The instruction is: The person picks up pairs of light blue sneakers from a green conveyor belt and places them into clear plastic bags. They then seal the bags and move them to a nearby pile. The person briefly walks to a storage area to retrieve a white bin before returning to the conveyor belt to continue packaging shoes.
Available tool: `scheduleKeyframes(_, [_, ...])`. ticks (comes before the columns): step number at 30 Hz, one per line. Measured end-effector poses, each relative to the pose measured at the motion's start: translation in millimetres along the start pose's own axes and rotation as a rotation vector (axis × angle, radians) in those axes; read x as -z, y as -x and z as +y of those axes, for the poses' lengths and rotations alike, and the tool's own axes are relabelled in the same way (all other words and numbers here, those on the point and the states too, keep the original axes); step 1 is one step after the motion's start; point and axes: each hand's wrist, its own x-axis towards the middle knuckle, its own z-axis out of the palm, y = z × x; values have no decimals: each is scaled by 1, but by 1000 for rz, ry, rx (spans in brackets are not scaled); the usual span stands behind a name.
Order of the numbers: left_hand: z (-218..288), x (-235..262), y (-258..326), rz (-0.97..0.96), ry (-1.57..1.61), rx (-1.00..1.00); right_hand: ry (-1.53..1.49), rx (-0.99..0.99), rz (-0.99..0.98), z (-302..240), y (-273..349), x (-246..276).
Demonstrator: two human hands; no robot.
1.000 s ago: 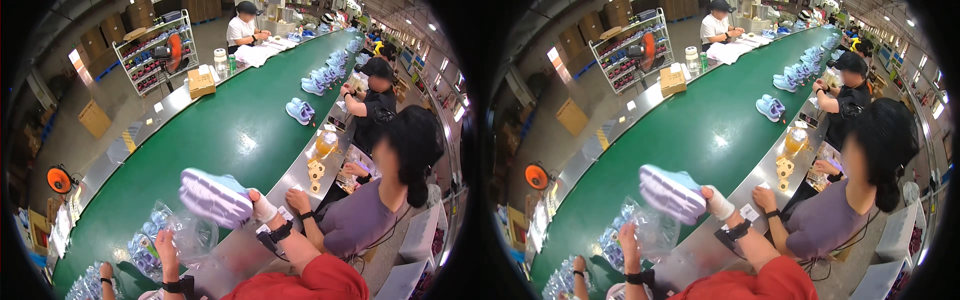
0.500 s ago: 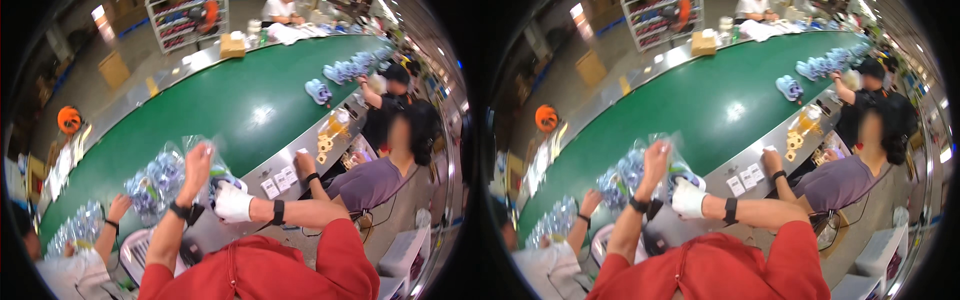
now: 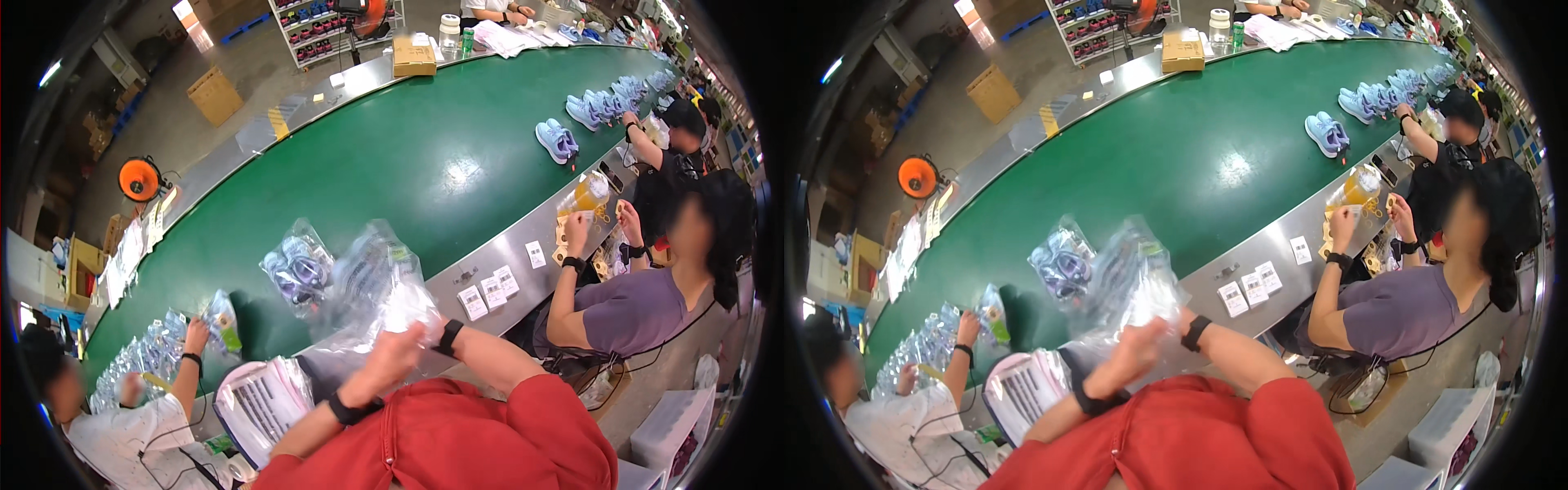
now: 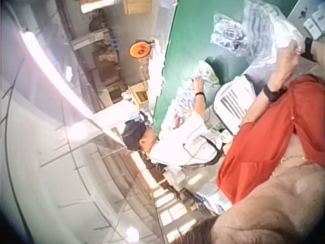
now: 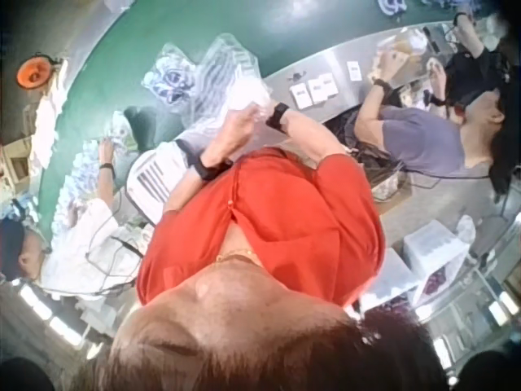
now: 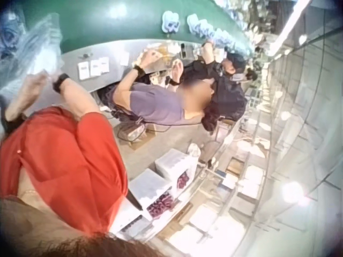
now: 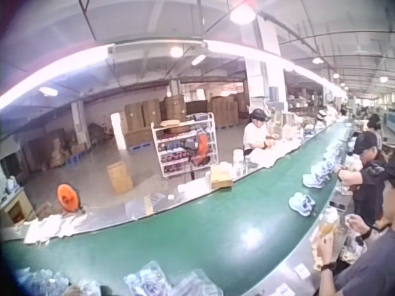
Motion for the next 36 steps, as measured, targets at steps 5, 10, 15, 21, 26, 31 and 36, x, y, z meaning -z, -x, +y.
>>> scheduleKeyframes(5, [2,33,-46,159,177,278,207,150,9,-8,-28,3])
scheduleKeyframes(10, [-9,74,-59,216,94,429,342,232,193,15,-97,-20])
scheduleKeyframes(15, [-73,82,-20,550,272,571,465,-51,-196,21,-63,-67])
scheduleKeyframes(21, [-83,82,-12,563,671,690,-349,-319,-300,-4,4,-12])
scheduleKeyframes(26, [-58,54,-37,519,631,472,-557,-202,-198,-71,-12,25])
scheduleKeyframes(31, [-57,98,-34,662,763,417,113,-245,363,-39,16,61])
scheduleKeyframes(36, [-83,79,-7,555,610,351,700,-52,600,-66,28,62])
